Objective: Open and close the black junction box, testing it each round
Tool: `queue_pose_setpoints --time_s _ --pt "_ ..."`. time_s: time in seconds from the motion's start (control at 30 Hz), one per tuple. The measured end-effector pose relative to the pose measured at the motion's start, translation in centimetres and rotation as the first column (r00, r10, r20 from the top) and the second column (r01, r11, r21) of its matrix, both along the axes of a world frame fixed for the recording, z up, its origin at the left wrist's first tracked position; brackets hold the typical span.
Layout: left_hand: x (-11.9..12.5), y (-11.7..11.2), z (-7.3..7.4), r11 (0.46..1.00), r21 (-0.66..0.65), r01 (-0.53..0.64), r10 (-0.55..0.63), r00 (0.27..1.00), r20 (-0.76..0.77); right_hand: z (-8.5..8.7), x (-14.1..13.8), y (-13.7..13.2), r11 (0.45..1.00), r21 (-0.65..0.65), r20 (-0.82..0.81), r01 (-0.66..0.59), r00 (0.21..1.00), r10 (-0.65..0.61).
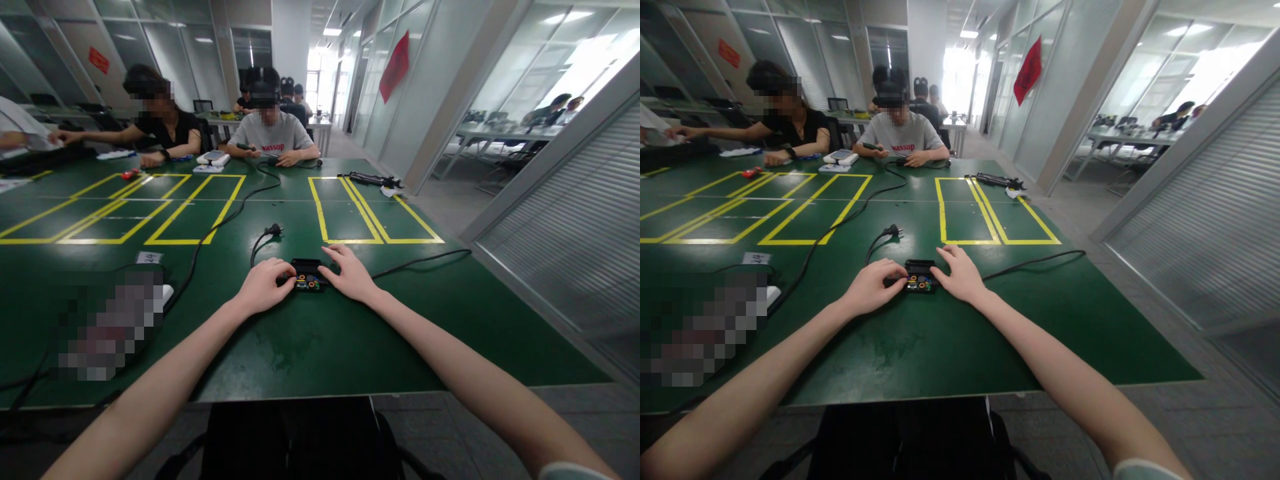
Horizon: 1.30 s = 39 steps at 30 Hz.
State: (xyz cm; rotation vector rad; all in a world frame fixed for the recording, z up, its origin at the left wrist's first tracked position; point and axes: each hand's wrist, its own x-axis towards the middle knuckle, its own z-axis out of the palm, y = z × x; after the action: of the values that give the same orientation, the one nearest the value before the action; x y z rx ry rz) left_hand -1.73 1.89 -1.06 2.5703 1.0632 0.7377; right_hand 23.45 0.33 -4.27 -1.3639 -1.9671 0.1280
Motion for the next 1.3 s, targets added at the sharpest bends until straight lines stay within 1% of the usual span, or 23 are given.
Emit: queue_pose_setpoints --time_s 0.07,0.1,0.2,0.3,0.37,0.43,0.5,0.6,0.73,0.83,0.9,1.0,1.17,1.3 --pt "0.1 0.0 0.0 0.999 -0.045 -0.027 0.029 0.999 0.031 -0.2 0.0 0.4 0.999 -0.047 0.025 -0.016 1.000 0.017" --pt "0.1 0.0 -0.1 0.997 -0.064 -0.034 0.037 0.998 0.046 -0.2 0.0 0.4 0.997 -0.072 0.010 -0.039 0.999 0.040" --pt "0.1 0.0 -0.4 0.995 -0.092 -0.043 0.051 0.995 0.082 0.1 -0.1 0.3 0.983 -0.153 -0.146 -0.103 0.986 0.081" --pt "0.1 0.2 -0.7 0.993 -0.108 -0.046 0.059 0.992 0.114 0.6 -0.5 -0.1 0.955 -0.235 -0.352 -0.181 0.932 0.090" --pt "0.1 0.3 -0.9 0.990 -0.137 -0.035 0.054 0.989 0.139 0.8 -0.7 -0.3 0.942 -0.251 -0.470 -0.221 0.879 0.082" --pt "0.0 0.5 -0.9 0.984 -0.174 -0.030 0.060 0.984 0.169 0.8 -1.0 -0.5 0.937 -0.253 -0.552 -0.241 0.831 0.064" --pt "-0.1 0.6 -0.9 0.979 -0.198 -0.036 0.075 0.979 0.192 0.7 -1.1 -0.6 0.932 -0.258 -0.591 -0.256 0.805 0.057" --pt "-0.1 0.4 -0.6 0.976 -0.218 -0.018 0.060 0.980 0.188 0.7 -1.1 -0.7 0.932 -0.241 -0.581 -0.270 0.810 0.084" --pt "0.1 0.0 0.0 0.963 -0.270 0.009 0.050 0.976 0.211 1.0 -1.0 -1.0 0.942 -0.199 -0.516 -0.270 0.846 0.134" --pt "0.2 0.0 0.3 0.940 -0.337 0.048 0.038 0.969 0.245 1.3 -0.8 -1.3 0.936 -0.155 -0.430 -0.315 0.875 0.223" --pt "0.2 0.1 0.3 0.928 -0.365 0.076 0.026 0.963 0.267 1.6 -0.7 -1.6 0.928 -0.114 -0.377 -0.355 0.880 0.290" --pt "0.3 0.2 0.2 0.929 -0.360 0.088 0.018 0.960 0.280 2.0 -0.4 -2.0 0.917 -0.103 -0.316 -0.385 0.887 0.337" --pt "0.0 -0.1 0.3 0.946 -0.307 0.105 -0.035 0.974 0.226 2.2 -0.1 -2.1 0.920 -0.173 -0.239 -0.352 0.921 0.308" --pt "-0.2 -0.3 0.4 0.950 -0.294 0.110 -0.060 0.982 0.177 2.0 0.0 -2.0 0.912 -0.171 -0.202 -0.372 0.920 0.337"
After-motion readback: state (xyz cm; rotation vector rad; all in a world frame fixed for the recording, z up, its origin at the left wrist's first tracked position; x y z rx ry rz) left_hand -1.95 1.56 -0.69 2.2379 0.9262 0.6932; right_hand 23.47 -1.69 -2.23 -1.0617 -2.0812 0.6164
